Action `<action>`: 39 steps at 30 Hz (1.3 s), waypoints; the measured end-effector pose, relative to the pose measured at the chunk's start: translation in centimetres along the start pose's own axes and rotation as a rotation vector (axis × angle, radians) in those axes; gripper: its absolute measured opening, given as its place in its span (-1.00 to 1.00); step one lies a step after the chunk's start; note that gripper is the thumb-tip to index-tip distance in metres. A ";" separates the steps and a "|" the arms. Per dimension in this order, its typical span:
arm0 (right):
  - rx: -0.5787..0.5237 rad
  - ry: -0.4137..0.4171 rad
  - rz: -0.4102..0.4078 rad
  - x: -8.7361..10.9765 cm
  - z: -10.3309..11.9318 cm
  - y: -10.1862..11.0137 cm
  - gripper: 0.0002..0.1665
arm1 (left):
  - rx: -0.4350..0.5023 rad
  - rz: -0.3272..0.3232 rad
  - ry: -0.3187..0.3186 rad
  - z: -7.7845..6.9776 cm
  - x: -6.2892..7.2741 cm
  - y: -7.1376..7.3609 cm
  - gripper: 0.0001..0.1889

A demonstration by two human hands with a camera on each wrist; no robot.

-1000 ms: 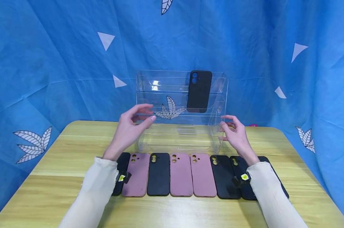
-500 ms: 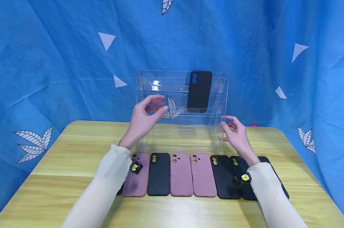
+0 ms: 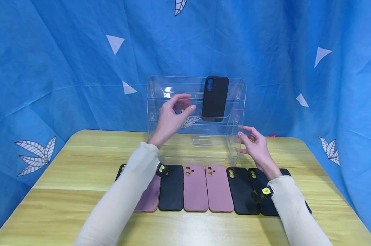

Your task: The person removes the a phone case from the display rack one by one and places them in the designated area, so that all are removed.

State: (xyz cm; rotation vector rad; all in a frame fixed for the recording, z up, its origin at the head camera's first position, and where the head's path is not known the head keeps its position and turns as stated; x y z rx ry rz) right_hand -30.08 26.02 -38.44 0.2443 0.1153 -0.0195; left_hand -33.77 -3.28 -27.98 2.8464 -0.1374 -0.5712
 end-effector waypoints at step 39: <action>-0.003 -0.053 0.008 0.5 0.1 0.1 -0.32 | -0.066 -0.130 0.048 1.1 -3.7 -4.8 -0.67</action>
Point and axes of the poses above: each hand's wrist, its own x-axis away from the middle knuckle, its own y-axis out of the back of the hand, z = x × y, the point moved 6 cm from there along -x, towards the middle knuckle, and after that the axes turned 1 degree about y, right-handed, at the moved point
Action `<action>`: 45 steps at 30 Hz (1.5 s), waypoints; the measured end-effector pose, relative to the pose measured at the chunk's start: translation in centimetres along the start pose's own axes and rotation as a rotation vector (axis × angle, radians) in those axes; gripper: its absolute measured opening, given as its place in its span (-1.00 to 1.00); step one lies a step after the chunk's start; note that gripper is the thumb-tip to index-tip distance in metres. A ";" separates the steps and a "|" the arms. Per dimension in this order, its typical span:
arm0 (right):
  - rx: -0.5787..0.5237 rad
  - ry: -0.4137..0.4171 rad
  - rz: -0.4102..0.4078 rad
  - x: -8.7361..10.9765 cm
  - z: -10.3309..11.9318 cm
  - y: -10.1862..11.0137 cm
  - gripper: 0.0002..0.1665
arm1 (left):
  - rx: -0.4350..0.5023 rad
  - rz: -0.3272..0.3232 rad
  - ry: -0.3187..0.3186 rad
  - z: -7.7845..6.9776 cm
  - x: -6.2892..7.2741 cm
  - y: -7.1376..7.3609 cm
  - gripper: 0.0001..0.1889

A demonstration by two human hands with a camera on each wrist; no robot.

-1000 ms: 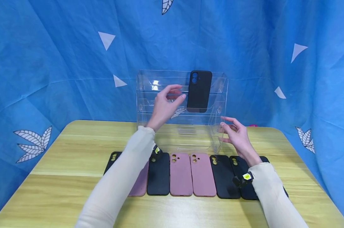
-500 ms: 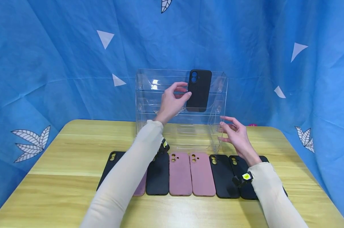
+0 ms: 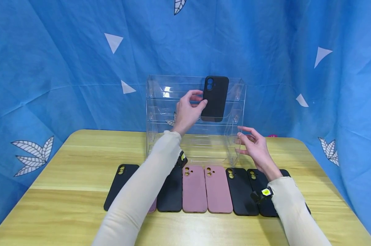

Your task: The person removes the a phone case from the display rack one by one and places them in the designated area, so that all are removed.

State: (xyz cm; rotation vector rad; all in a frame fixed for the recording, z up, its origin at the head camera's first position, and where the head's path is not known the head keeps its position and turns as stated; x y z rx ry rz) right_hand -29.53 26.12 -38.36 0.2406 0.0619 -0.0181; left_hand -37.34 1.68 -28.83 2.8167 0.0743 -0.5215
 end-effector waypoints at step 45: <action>0.005 0.005 0.004 -0.3 -0.3 0.1 -0.33 | 0.306 0.000 -0.077 -0.7 0.8 2.2 -0.65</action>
Point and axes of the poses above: each hand's wrist, its own x-axis away from the middle knuckle, its own y-axis out of the back of the hand, z = x × y, the point moved 6 cm from there along -x, towards the middle knuckle, and after that the axes turned 1 degree about y, right-handed, at the moved point
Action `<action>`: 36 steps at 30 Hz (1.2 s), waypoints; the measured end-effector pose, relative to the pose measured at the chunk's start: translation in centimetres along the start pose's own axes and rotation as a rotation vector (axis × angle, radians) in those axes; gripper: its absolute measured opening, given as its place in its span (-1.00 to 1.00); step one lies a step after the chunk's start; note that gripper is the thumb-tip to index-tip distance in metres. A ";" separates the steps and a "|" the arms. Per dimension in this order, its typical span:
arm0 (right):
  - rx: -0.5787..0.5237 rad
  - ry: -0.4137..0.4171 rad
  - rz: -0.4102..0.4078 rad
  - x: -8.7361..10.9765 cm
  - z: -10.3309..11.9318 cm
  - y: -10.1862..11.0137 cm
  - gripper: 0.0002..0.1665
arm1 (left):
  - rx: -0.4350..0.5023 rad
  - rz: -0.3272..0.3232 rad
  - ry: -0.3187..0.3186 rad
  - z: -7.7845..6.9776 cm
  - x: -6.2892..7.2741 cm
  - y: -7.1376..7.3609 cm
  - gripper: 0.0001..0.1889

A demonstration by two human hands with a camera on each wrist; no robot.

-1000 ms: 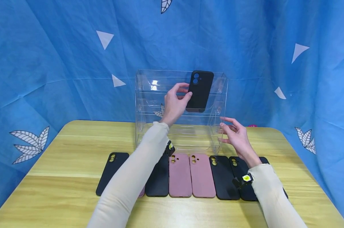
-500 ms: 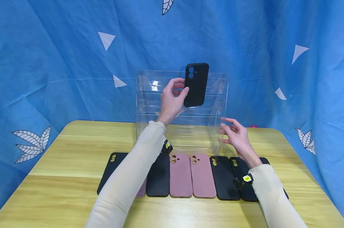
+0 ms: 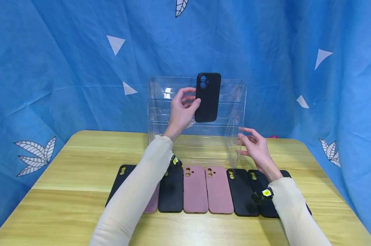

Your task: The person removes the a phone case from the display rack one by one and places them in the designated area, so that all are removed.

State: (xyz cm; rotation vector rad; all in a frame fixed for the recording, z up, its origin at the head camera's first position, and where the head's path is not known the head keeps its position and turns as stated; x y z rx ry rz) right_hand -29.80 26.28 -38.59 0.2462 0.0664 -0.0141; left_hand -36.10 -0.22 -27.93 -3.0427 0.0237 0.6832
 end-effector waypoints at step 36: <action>0.012 0.002 0.012 -0.4 -0.2 0.0 -0.32 | 0.104 0.000 0.061 0.9 3.6 4.1 -0.60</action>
Point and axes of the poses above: each hand's wrist, its own x-axis away from the middle knuckle, its own y-axis out of the back of the hand, z = x × y, the point moved 6 cm from there along -x, towards the middle knuckle, and after that the axes turned 1 degree about y, right-handed, at the moved point
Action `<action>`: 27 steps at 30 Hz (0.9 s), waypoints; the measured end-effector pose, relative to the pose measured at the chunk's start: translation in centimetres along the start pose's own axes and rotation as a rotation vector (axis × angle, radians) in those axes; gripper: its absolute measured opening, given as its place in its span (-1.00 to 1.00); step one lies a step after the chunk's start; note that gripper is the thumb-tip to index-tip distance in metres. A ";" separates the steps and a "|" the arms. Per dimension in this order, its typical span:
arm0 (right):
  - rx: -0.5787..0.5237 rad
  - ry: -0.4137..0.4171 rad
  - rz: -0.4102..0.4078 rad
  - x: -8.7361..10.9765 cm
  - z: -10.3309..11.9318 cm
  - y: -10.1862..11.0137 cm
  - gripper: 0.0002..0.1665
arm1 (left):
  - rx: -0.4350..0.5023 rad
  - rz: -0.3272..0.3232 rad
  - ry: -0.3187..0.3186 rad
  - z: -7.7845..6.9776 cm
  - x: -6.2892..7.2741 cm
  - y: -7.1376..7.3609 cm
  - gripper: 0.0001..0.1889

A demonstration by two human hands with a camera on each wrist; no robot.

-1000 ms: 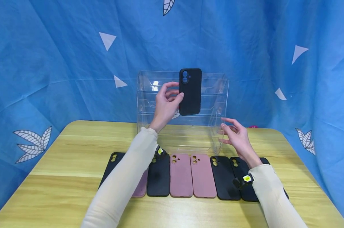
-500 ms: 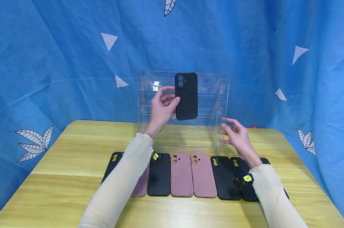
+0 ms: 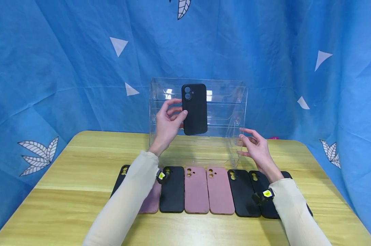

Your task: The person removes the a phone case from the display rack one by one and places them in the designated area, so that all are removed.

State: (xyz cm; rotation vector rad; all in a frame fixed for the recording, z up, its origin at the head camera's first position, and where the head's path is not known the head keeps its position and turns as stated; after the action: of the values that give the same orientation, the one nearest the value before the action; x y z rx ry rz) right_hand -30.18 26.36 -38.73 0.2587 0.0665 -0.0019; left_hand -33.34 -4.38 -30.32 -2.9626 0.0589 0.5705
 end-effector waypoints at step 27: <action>-0.001 -0.001 -0.007 -0.2 -0.2 0.0 -0.31 | -0.102 -0.024 0.062 0.7 2.6 4.9 -0.60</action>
State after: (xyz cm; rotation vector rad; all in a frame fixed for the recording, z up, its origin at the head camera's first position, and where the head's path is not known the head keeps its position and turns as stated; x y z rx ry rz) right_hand -30.39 26.42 -38.96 0.2577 0.0660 -0.0085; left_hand -31.47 -9.19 -32.45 -3.0758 0.0001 0.4923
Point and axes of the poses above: each hand's wrist, its own x-axis away from the middle knuckle, its own y-axis out of the back of the hand, z = x × y, the point moved 6 cm from there along -x, towards the middle knuckle, and after that the axes turned 1 degree about y, right-handed, at the moved point
